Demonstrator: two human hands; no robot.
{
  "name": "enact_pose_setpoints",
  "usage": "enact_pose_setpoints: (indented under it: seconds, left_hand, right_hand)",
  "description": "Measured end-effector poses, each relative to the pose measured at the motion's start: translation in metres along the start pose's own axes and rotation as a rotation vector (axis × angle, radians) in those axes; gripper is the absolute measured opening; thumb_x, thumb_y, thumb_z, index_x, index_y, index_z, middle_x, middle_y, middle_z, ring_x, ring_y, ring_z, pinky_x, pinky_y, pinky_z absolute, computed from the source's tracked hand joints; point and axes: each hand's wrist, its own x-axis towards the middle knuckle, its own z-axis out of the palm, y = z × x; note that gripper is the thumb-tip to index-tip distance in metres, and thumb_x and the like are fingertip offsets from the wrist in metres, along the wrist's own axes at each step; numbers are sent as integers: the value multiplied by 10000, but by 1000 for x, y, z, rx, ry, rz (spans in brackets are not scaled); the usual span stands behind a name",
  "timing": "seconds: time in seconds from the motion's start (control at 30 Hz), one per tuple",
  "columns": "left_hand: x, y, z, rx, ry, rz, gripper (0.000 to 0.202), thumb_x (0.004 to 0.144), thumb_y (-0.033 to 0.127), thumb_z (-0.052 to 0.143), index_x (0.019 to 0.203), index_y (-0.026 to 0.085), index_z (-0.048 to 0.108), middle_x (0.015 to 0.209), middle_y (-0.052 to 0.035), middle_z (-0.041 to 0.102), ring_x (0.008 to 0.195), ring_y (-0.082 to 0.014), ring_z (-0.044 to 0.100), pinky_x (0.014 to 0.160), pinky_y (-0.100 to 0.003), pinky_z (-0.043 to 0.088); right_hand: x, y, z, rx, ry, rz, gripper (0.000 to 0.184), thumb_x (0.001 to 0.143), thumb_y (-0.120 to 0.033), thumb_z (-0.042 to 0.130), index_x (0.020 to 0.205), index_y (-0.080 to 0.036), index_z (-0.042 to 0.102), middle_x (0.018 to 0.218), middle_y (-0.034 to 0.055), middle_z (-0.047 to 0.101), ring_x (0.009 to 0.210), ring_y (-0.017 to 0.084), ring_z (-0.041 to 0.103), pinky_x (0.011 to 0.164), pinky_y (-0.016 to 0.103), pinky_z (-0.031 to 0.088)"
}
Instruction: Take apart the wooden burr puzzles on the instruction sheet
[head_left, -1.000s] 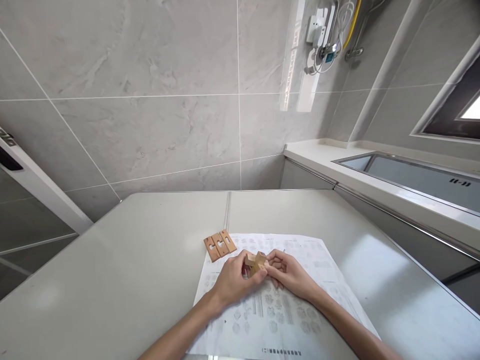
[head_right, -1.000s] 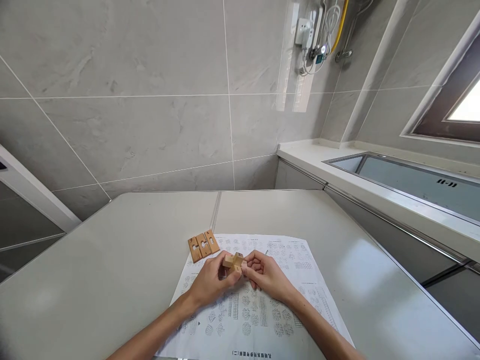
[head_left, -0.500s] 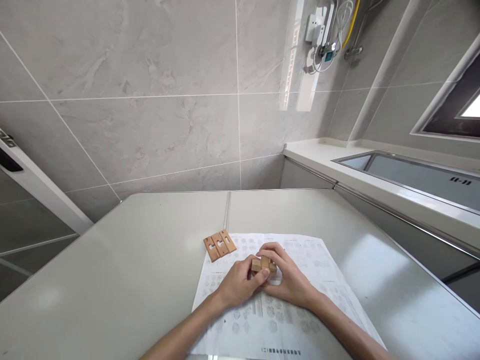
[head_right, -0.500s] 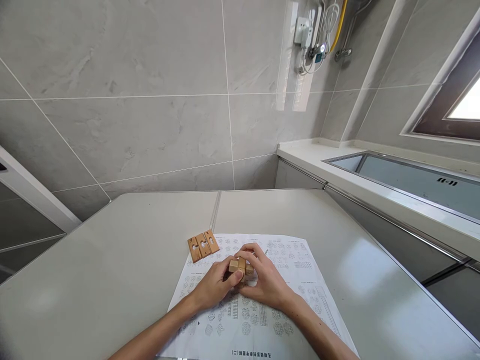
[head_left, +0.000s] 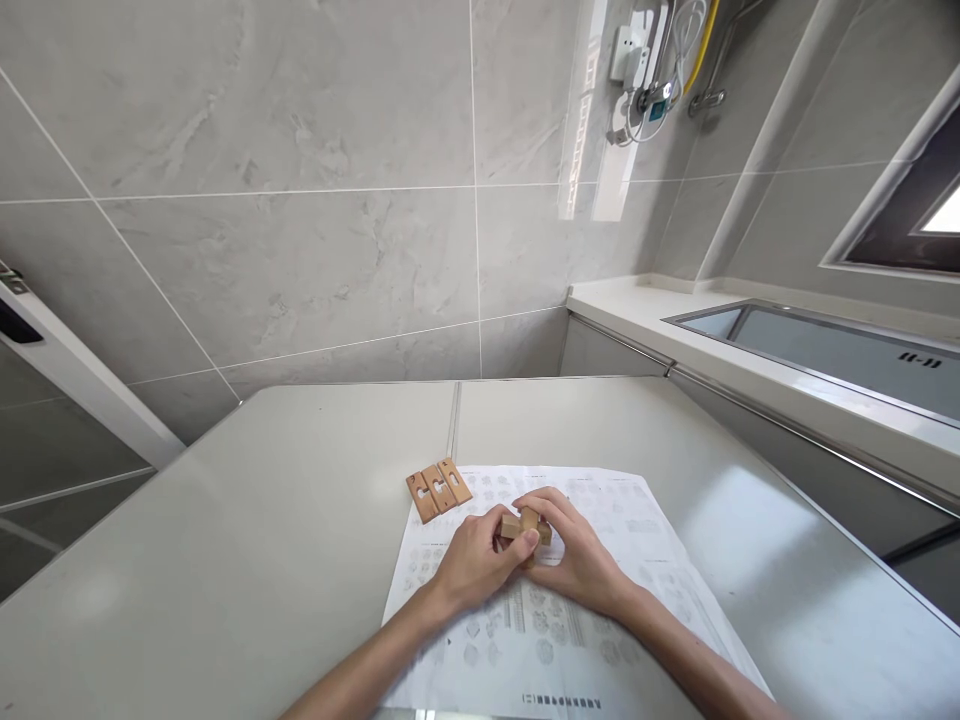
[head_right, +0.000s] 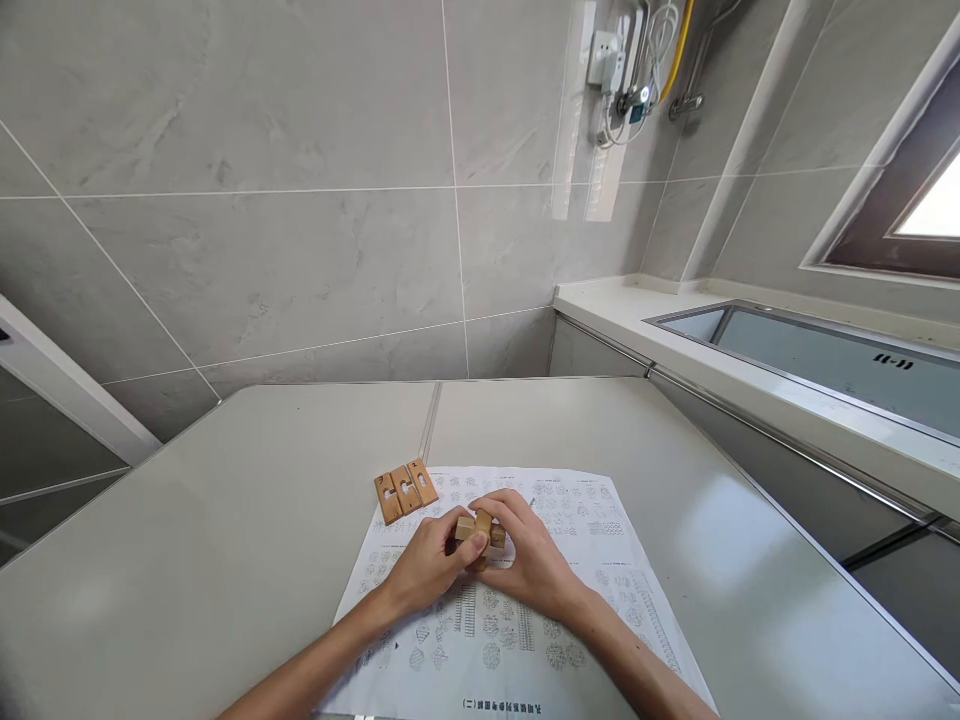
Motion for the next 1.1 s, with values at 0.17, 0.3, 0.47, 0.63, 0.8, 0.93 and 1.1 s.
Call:
enact_pose_setpoints:
  seconds: [0.17, 0.3, 0.47, 0.63, 0.8, 0.93, 1.1]
  left_hand:
    - [-1, 0, -5, 52, 19, 118, 524, 1104, 556, 298, 757, 227, 513, 687, 6, 597, 635, -176, 529, 644, -308, 392]
    - [1, -2, -3, 29, 39, 90, 517, 1090, 561, 360, 702, 231, 454, 632, 21, 543, 596, -165, 483, 615, -303, 380]
    - [3, -4, 1, -107, 10, 31, 541, 1090, 590, 357, 711, 221, 470, 640, 20, 556, 602, -156, 493, 632, -293, 403]
    - [6, -8, -9, -159, 149, 18, 547, 1071, 622, 415, 714, 214, 490, 648, 22, 532, 628, -156, 486, 636, -288, 391]
    - [11, -13, -17, -317, 190, -8, 574, 1074, 649, 390, 723, 210, 503, 675, 4, 537, 635, -152, 487, 634, -275, 420]
    - [9, -12, -13, -330, 160, -32, 570, 1076, 648, 390, 747, 204, 527, 695, -1, 573, 628, -147, 494, 634, -270, 421]
    - [5, -8, -10, -206, 137, 12, 561, 1093, 603, 385, 732, 204, 543, 688, 7, 575, 636, -156, 510, 656, -284, 413]
  right_hand:
    - [1, 1, -6, 26, 1, 79, 497, 830, -219, 782, 1273, -317, 579, 1181, 81, 662, 1045, 302, 641, 897, 457, 560]
    - [0, 3, -7, 6, -5, 54, 528, 824, -170, 752, 1296, -327, 572, 1196, 77, 657, 1078, 303, 625, 904, 454, 547]
    - [0, 3, -4, 25, -17, 72, 555, 850, -172, 728, 1351, -333, 549, 1216, 80, 664, 1122, 308, 633, 940, 473, 546]
    - [3, 2, -14, 55, 43, 146, 512, 832, -192, 754, 1294, -309, 568, 1262, 67, 675, 1188, 306, 641, 1054, 486, 510]
    - [2, 15, -20, -83, 57, 275, 519, 844, -283, 777, 1315, -309, 562, 1370, 77, 613, 1262, 322, 600, 1080, 513, 501]
    - [-1, 23, -15, -194, -16, 317, 580, 805, -350, 847, 1322, -292, 592, 1425, 113, 564, 1340, 352, 544, 1112, 533, 487]
    - [0, 17, -18, -102, 4, 256, 532, 907, -404, 766, 1398, -314, 579, 1441, 100, 597, 1339, 333, 565, 1121, 512, 487]
